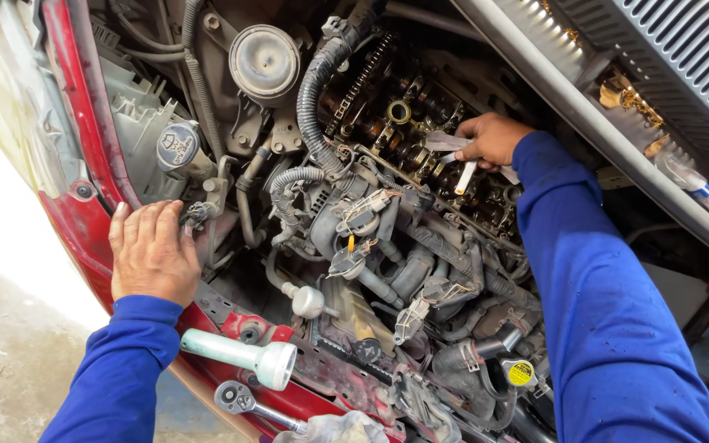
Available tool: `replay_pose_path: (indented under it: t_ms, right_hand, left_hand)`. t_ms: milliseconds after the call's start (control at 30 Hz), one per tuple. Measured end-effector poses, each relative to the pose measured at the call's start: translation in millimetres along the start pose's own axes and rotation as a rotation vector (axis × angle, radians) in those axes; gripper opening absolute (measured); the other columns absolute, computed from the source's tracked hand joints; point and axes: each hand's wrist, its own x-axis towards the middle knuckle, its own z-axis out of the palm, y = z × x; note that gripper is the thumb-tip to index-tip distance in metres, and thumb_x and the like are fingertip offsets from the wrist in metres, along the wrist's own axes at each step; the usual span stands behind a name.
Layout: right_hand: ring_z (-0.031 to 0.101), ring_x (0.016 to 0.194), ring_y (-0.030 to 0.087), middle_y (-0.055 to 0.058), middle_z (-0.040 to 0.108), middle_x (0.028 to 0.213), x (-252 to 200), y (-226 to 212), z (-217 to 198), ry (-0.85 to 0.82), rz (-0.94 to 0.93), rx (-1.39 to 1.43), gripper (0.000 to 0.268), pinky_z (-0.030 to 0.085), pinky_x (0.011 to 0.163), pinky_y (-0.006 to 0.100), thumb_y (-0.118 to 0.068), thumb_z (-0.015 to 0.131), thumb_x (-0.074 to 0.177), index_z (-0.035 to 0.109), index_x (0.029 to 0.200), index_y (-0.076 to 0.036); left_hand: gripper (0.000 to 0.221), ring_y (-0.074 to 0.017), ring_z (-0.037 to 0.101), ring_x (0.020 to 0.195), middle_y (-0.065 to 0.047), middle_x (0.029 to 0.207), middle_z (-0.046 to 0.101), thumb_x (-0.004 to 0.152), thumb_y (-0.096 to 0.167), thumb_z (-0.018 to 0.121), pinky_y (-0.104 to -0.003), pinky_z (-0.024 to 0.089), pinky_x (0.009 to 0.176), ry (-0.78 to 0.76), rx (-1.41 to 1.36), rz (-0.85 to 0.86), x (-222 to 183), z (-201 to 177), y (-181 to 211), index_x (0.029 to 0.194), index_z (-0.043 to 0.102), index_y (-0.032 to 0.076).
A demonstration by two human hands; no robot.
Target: Measuring engine valve clearances using a feeler gauge and recording the data on a notepad.
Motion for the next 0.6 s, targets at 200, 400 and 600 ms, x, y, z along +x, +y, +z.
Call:
replay_pose_path:
  t_ms: [200,400,600]
  right_hand:
    - [0.046,0.047,0.015,0.008,0.053,0.064,-6,-13,9,0.06,0.01,-0.105,0.007,0.039,0.04,0.031,-0.009,0.074,0.093,0.069,0.096,-0.01]
    - [0.058,0.071,0.02,0.008,0.07,0.085,-3,-13,11,0.097,-0.037,-0.241,0.02,0.046,0.062,0.037,-0.013,0.075,0.091,0.075,0.111,-0.009]
    - [0.059,0.077,0.022,0.007,0.07,0.085,-1,-18,16,0.106,-0.058,-0.358,0.018,0.044,0.072,0.036,-0.018,0.078,0.088,0.076,0.105,-0.011]
  left_hand:
    - [0.043,-0.0284,0.064,0.124,-0.009,0.129,0.071,0.089,0.016,0.068,-0.045,0.03,0.129,0.009,-0.003,0.004,0,-1,1,0.132,0.069,0.007]
    - [0.039,-0.028,0.066,0.123,-0.008,0.128,0.072,0.091,0.016,0.067,-0.044,0.03,0.13,0.034,-0.002,0.005,1,-1,1,0.129,0.07,0.007]
    - [0.042,-0.0281,0.065,0.124,-0.009,0.129,0.072,0.09,0.017,0.067,-0.044,0.03,0.13,0.027,0.01,-0.003,1,0,1,0.131,0.07,0.008]
